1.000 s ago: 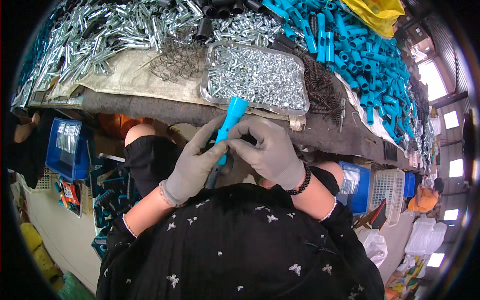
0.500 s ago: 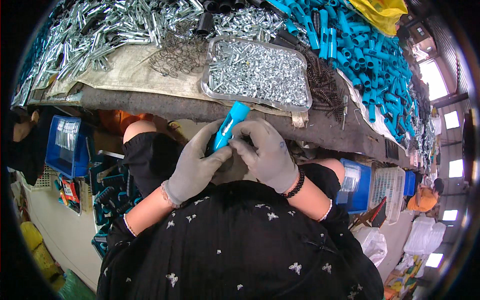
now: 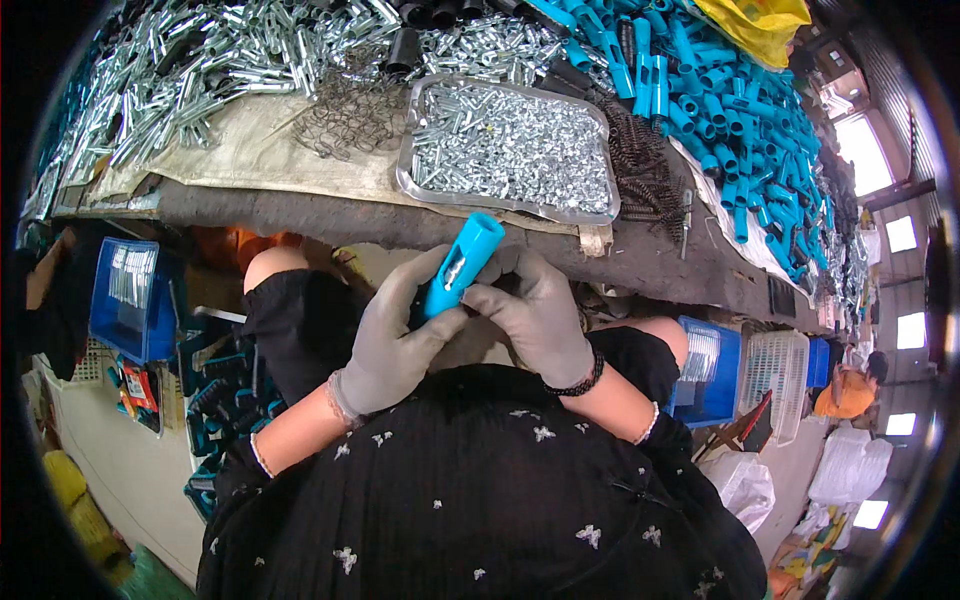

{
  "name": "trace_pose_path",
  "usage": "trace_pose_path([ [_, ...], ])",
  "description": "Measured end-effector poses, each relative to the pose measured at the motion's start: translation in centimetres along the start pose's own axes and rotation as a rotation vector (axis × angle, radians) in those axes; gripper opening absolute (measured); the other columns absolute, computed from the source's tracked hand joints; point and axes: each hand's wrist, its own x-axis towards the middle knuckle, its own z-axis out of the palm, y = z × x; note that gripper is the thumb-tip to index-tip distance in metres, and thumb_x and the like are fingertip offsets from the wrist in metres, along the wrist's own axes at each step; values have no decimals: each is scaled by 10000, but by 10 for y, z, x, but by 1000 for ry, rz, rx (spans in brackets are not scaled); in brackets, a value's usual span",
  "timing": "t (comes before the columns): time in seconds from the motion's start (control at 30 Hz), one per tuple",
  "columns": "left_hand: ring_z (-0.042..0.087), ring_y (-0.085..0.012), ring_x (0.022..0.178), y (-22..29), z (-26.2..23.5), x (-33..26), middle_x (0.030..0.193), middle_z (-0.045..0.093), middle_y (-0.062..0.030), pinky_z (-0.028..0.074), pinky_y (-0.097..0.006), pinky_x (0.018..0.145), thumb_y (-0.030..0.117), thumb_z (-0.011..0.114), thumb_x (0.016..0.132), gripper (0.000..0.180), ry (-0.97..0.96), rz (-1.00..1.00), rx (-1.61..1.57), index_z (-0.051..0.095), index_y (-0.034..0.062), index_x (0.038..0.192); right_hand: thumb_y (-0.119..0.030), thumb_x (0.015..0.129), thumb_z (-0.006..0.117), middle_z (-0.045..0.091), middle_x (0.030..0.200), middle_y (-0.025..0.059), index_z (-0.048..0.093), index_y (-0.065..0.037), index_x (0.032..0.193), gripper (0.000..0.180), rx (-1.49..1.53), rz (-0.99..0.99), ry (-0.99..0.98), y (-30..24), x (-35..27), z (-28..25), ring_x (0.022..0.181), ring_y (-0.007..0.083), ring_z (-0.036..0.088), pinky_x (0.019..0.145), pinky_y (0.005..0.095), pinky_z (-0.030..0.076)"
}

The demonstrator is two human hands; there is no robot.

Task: The person assembles tools by fitting springs, metal shafts, and plastic handles together, inserting pins by hand, and placing the assembled tools into a container.

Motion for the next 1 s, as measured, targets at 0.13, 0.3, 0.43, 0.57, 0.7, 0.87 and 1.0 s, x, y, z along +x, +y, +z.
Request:
trace_pose_path([
  [0.13, 597, -190, 1079, -7, -3, -1, 1145, 631, -117, 475, -342, 943, 121, 694, 880, 512, 32, 140, 117, 504, -20, 1334, -217, 916, 737, 650, 917, -1, 642, -14, 1030, 251, 139, 188, -108, -3, 2, -3, 819, 82, 594, 713, 232, 483],
  [0.3, 619, -123, 741, 14, -9, 1, 949, 648, -68, 507, -267, 639, 284, 634, 965, 384, -67, -364, -518, 552, 18, 1229, -313, 948, 677, 668, 863, 48, 671, -65, 1084, 283, -159, 363, -391, -27, 24, -21, 775, 116, 601, 694, 278, 489],
  [0.43, 580, -100, 666, 4, -12, -1, 871, 625, -54, 466, -244, 539, 484, 508, 1005, 509, -67, -510, -594, 527, 19, 1212, -248, 915, 656, 674, 909, 140, 698, -60, 993, 208, -1058, -328, 85, -53, 70, -41, 845, 293, 640, 758, 401, 508],
  [0.57, 590, -105, 686, 6, -8, -1, 899, 631, -52, 474, -243, 546, 474, 503, 1017, 496, -64, -522, -636, 522, 19, 1215, -195, 903, 630, 647, 948, 172, 703, -94, 988, 151, -1407, -426, 15, -40, 104, -71, 946, 359, 620, 846, 464, 495],
  [0.7, 598, -110, 704, 6, -11, -1, 921, 628, -53, 479, -244, 549, 458, 513, 1020, 472, -30, -506, -633, 521, 32, 1222, -200, 891, 646, 648, 970, 167, 696, -112, 1029, 171, -1429, -424, 70, -38, 112, -79, 966, 355, 614, 870, 457, 491],
  [0.87, 606, -88, 692, 4, -15, 0, 913, 609, -16, 500, -239, 548, 441, 573, 996, 437, -9, -517, -695, 548, 56, 1199, -211, 869, 671, 650, 946, 157, 696, -128, 1031, 184, -1454, -575, -26, -52, 96, -63, 944, 341, 623, 863, 456, 497],
  [1.0, 607, -113, 719, 0, -12, -1, 944, 621, -54, 483, -249, 556, 435, 514, 1026, 460, -39, -527, -648, 511, 27, 1238, -219, 873, 676, 649, 936, 138, 718, -103, 985, 167, -1415, -566, -109, -43, 102, -54, 928, 345, 607, 842, 444, 490],
])
